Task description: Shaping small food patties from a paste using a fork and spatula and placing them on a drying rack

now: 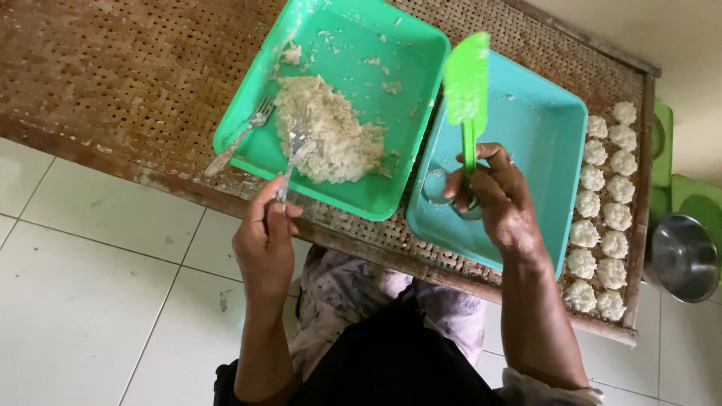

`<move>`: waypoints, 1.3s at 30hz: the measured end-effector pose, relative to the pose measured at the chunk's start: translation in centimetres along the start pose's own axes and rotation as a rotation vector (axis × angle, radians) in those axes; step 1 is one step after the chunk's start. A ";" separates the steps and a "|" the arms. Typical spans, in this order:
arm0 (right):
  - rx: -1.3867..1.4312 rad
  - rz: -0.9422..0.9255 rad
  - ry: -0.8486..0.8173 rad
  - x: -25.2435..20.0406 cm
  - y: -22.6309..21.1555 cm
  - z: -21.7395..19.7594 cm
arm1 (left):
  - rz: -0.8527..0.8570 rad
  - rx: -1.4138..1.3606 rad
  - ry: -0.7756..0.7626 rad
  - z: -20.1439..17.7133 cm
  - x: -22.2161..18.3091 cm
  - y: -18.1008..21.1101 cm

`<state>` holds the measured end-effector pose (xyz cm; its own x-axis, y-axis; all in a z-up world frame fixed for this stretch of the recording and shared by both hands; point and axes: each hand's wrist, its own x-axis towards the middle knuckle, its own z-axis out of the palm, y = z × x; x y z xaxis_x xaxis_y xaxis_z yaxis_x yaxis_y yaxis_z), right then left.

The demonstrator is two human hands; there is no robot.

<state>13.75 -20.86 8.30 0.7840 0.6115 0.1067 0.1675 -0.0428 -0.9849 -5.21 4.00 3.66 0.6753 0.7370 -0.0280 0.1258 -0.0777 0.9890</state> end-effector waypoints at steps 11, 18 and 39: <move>-0.557 -0.168 0.027 3.6 -0.1 0.0 | -0.111 -0.389 -0.196 0.0 0.5 -1.7; -1.116 -0.187 0.037 5.5 0.3 0.1 | -0.205 -0.848 -0.241 0.2 1.3 -5.0; -0.974 0.340 -0.096 7.6 2.4 3.9 | 0.014 0.142 0.061 -1.2 -0.4 1.6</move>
<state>17.77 -13.24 6.26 0.8366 0.5062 -0.2093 0.3908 -0.8193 -0.4195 -6.15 4.42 5.43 0.6326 0.7745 -0.0014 0.2210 -0.1788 0.9588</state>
